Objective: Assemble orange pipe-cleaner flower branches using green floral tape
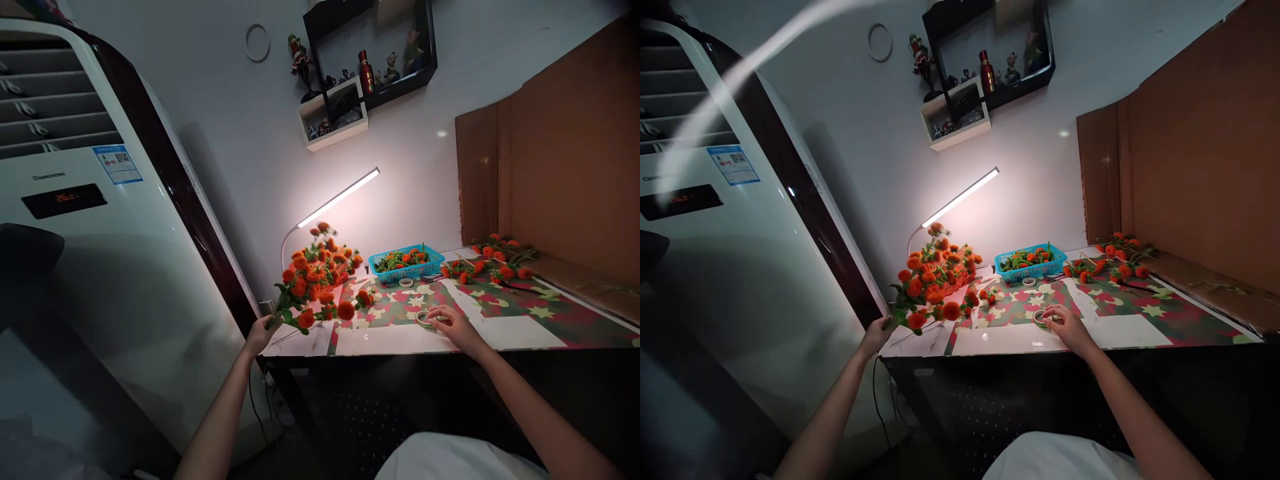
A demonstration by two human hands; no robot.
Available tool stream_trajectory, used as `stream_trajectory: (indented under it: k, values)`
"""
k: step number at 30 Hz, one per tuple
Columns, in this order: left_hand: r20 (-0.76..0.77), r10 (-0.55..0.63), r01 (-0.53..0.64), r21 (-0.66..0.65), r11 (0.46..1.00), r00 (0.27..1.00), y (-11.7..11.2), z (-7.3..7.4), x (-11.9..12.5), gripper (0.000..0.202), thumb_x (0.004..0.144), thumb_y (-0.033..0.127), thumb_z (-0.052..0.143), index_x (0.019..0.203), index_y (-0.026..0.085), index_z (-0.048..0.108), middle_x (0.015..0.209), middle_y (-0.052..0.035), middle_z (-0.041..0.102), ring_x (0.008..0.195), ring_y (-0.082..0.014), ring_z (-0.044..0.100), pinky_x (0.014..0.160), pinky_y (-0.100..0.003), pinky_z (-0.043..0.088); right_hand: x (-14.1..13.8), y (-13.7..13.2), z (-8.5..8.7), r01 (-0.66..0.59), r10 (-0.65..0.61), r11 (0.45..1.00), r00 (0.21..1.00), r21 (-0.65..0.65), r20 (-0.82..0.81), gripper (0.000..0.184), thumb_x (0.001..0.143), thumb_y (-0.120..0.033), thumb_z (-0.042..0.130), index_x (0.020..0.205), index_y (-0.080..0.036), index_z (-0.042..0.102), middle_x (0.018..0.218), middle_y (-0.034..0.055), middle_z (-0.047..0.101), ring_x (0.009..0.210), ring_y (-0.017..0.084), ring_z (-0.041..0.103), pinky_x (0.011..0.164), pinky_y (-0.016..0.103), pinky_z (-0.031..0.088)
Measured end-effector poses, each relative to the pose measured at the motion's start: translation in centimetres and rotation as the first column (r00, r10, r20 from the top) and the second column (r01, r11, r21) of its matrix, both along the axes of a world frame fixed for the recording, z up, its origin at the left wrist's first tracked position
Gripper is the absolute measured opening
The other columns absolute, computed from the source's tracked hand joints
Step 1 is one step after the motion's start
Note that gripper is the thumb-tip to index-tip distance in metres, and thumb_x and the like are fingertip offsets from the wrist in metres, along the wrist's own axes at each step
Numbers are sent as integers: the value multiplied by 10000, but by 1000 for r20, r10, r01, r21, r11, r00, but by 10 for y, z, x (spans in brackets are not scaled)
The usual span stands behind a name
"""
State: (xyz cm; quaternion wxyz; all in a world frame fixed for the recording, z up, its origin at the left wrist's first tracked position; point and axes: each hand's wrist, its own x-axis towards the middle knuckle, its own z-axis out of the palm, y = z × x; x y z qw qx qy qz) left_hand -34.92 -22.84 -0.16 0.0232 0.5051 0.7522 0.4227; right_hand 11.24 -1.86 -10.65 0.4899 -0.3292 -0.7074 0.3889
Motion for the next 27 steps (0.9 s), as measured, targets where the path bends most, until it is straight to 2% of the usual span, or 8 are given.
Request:
stream_trajectory:
  k: [7, 11, 15, 23, 27]
  values:
    - [-137, -55, 35, -143, 989, 989, 13, -21, -10, 447, 619, 611, 574, 560, 168, 558, 488, 33, 468, 558, -156, 483, 514, -226, 317, 1, -5, 7, 9, -8, 1000, 1000, -23, 25, 213, 660, -386, 617, 707, -185, 671, 1027, 117, 617, 1014, 274, 573, 780, 362, 504]
    - [-173, -98, 63, -197, 978, 980, 26, -28, -15, 395, 615, 571, 583, 599, 176, 594, 598, -6, 565, 667, -195, 535, 580, -242, 362, 1, -8, 10, 12, -11, 999, 1000, -32, 27, 203, 667, -368, 593, 706, -182, 664, 1026, 115, 610, 1009, 270, 571, 787, 367, 498]
    - [-156, -131, 89, -252, 964, 979, 33, -32, -18, 378, 613, 548, 595, 651, 173, 617, 643, -24, 609, 694, -218, 560, 620, -267, 392, 1, -8, 10, 10, -9, 1000, 1000, -29, 21, 204, 670, -367, 593, 715, -181, 663, 1039, 114, 601, 1020, 271, 565, 816, 382, 487]
    - [-70, -202, 172, -306, 937, 977, 31, -34, -17, 440, 592, 560, 624, 757, 154, 661, 725, -34, 652, 732, -221, 573, 628, -272, 424, 0, -5, 6, 7, -6, 1000, 1000, -19, 8, 166, 691, -330, 597, 731, -185, 666, 1011, 104, 607, 1043, 263, 552, 820, 379, 487]
    - [-17, -227, 208, -335, 919, 974, 31, -36, -14, 498, 569, 580, 633, 814, 148, 670, 648, -21, 627, 663, -210, 561, 567, -272, 418, 0, -5, 7, 6, -6, 1000, 1000, -23, 2, 149, 698, -304, 592, 732, -183, 672, 1000, 102, 606, 1026, 251, 565, 809, 363, 493]
